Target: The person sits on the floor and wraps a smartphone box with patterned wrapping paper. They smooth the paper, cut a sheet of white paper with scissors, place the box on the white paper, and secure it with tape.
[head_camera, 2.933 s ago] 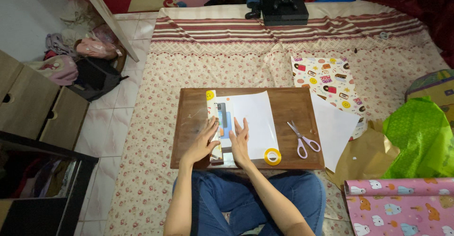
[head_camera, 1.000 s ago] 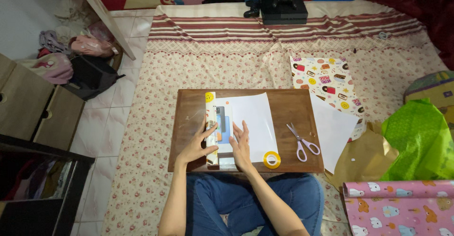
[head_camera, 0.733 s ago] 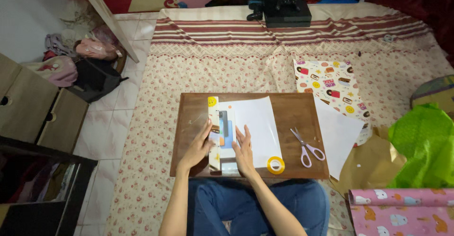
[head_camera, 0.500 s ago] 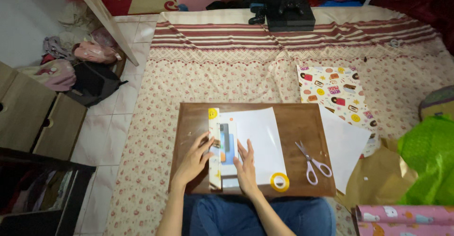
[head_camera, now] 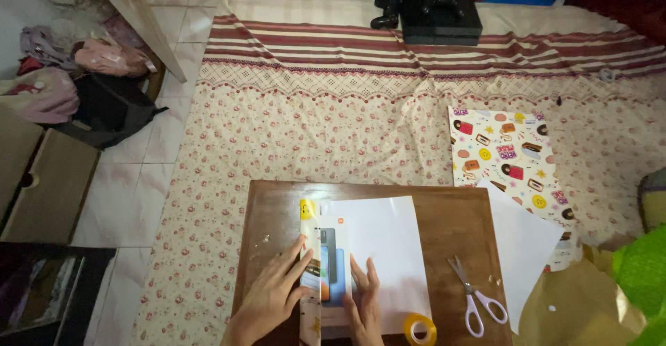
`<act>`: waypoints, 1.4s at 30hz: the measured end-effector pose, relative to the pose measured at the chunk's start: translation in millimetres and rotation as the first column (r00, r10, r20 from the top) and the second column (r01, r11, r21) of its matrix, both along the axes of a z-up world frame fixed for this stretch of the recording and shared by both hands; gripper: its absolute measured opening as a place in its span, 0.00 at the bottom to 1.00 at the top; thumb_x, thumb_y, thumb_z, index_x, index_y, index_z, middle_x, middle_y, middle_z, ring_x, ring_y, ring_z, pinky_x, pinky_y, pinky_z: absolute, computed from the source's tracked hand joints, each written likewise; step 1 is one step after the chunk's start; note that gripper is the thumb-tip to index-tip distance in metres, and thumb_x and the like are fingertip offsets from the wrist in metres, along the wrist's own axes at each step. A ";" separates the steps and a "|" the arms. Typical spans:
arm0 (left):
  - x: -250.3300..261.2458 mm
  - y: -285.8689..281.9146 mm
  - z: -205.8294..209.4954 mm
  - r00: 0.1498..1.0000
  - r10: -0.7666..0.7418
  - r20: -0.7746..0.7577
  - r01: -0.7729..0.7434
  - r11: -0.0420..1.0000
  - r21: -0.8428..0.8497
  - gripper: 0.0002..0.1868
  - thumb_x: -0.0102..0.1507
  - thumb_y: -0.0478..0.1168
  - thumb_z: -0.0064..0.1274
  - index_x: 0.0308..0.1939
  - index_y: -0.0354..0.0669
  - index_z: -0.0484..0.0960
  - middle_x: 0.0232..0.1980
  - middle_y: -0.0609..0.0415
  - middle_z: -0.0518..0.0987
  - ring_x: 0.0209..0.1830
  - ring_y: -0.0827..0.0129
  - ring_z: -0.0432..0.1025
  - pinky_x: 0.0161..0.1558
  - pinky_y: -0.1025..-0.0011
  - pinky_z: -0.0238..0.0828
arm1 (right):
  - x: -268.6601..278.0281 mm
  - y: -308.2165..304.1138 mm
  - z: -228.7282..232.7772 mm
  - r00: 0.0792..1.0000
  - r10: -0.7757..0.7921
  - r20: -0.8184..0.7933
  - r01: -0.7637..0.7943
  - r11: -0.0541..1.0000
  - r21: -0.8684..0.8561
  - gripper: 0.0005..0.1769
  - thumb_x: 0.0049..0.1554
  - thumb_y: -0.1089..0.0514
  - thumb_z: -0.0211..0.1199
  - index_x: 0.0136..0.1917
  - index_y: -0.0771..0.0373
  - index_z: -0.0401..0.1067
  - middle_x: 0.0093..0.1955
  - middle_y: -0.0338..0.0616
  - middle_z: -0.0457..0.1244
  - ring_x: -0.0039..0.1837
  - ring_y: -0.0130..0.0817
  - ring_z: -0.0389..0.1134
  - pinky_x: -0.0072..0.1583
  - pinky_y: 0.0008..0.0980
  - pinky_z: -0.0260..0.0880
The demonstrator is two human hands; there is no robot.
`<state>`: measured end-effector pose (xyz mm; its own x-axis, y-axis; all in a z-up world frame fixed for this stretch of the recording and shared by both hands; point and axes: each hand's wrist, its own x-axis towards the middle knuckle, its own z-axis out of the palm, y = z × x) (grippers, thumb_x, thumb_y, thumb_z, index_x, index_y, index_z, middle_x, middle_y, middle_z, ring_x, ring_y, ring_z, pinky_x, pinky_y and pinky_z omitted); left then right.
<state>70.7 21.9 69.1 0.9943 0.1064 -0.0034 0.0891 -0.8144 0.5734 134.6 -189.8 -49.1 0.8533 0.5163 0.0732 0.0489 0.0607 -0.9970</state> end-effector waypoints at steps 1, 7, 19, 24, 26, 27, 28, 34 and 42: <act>-0.9 -0.3 -0.6 1.000 0.002 -0.021 -0.003 1.000 -0.014 0.37 0.62 0.46 0.59 0.73 0.43 0.64 0.81 0.49 0.51 0.76 0.52 0.55 0.68 0.57 0.57 | -0.5 0.7 -3.7 1.000 0.003 -0.006 -0.002 1.000 0.020 0.45 0.63 0.62 0.53 0.83 0.65 0.29 0.82 0.62 0.48 0.83 0.51 0.49 0.79 0.48 0.43; -3.5 -19.7 -5.8 0.988 0.082 -0.133 -0.102 0.984 -0.144 0.35 0.63 0.41 0.53 0.75 0.46 0.62 0.84 0.52 0.49 0.76 0.56 0.58 0.68 0.62 0.62 | -3.8 0.8 3.0 1.000 0.006 -0.017 -0.006 1.000 0.007 0.45 0.64 0.62 0.52 0.82 0.65 0.28 0.83 0.60 0.46 0.83 0.50 0.48 0.79 0.48 0.43; -7.4 -77.5 -18.4 0.960 0.281 0.014 -0.279 0.946 0.166 0.46 0.47 0.29 0.57 0.72 0.41 0.67 0.78 0.46 0.56 0.74 0.46 0.57 0.65 0.53 0.64 | 42.9 -60.5 85.5 0.990 -0.139 -0.001 0.137 0.976 -0.167 0.56 0.52 0.69 0.63 0.83 0.60 0.33 0.74 0.53 0.54 0.72 0.47 0.60 0.67 0.47 0.64; 1.3 -113.3 -28.5 0.876 0.414 0.249 -0.466 0.860 0.209 0.37 0.64 0.51 0.60 0.69 0.33 0.66 0.78 0.41 0.57 0.73 0.39 0.58 0.65 0.48 0.66 | 36.1 -126.3 119.3 0.941 -0.045 0.336 0.149 0.944 -0.294 0.72 0.36 0.63 0.81 0.80 0.68 0.34 0.67 0.57 0.57 0.68 0.49 0.60 0.69 0.47 0.60; 5.7 -126.3 -30.1 0.850 0.448 0.277 -0.507 0.837 0.205 0.47 0.62 0.60 0.60 0.70 0.26 0.63 0.77 0.36 0.55 0.72 0.33 0.55 0.64 0.45 0.65 | 21.6 -137.2 114.6 0.905 0.015 0.424 0.199 0.869 -0.454 0.77 0.30 0.60 0.84 0.79 0.70 0.34 0.66 0.59 0.57 0.67 0.53 0.59 0.66 0.50 0.58; 8.6 -131.1 -30.4 0.846 0.477 0.237 -0.526 0.819 0.229 0.50 0.59 0.61 0.60 0.70 0.26 0.63 0.77 0.36 0.55 0.72 0.33 0.55 0.63 0.44 0.64 | 13.8 -141.4 109.4 0.886 0.052 0.461 0.227 0.819 -0.527 0.80 0.28 0.59 0.86 0.78 0.70 0.34 0.66 0.60 0.57 0.66 0.55 0.59 0.65 0.51 0.57; 11.8 -135.2 -30.4 0.839 0.507 0.198 -0.544 0.800 0.254 0.52 0.56 0.63 0.61 0.70 0.25 0.62 0.77 0.37 0.54 0.72 0.33 0.54 0.62 0.43 0.64 | 7.5 -144.4 102.9 0.881 0.012 0.472 0.273 0.802 -0.531 0.77 0.30 0.60 0.85 0.79 0.69 0.34 0.65 0.59 0.58 0.65 0.55 0.60 0.64 0.51 0.59; 17.4 -144.3 -31.2 0.812 0.546 0.204 -0.581 0.725 0.371 0.51 0.53 0.56 0.61 0.72 0.29 0.63 0.79 0.40 0.55 0.73 0.38 0.55 0.63 0.41 0.62 | 3.1 -149.6 67.6 0.889 -0.154 0.432 0.315 0.889 -0.333 0.69 0.42 0.66 0.75 0.83 0.68 0.30 0.60 0.55 0.63 0.58 0.46 0.69 0.59 0.40 0.72; 5.6 -98.3 -34.0 0.930 0.321 0.179 -0.362 0.882 0.301 0.49 0.48 0.50 0.66 0.70 0.34 0.66 0.78 0.45 0.58 0.72 0.41 0.55 0.65 0.42 0.58 | 93.4 -154.2 41.9 0.769 -0.357 0.531 0.547 0.797 -0.256 0.72 0.48 0.61 0.76 0.83 0.62 0.20 0.63 0.55 0.62 0.62 0.47 0.67 0.62 0.55 0.61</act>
<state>76.3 -76.4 35.2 0.8863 0.4142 0.2069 0.3429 -0.8876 0.3077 228.1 -343.9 -7.2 0.9140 0.1422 0.3799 0.4012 -0.4546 -0.7952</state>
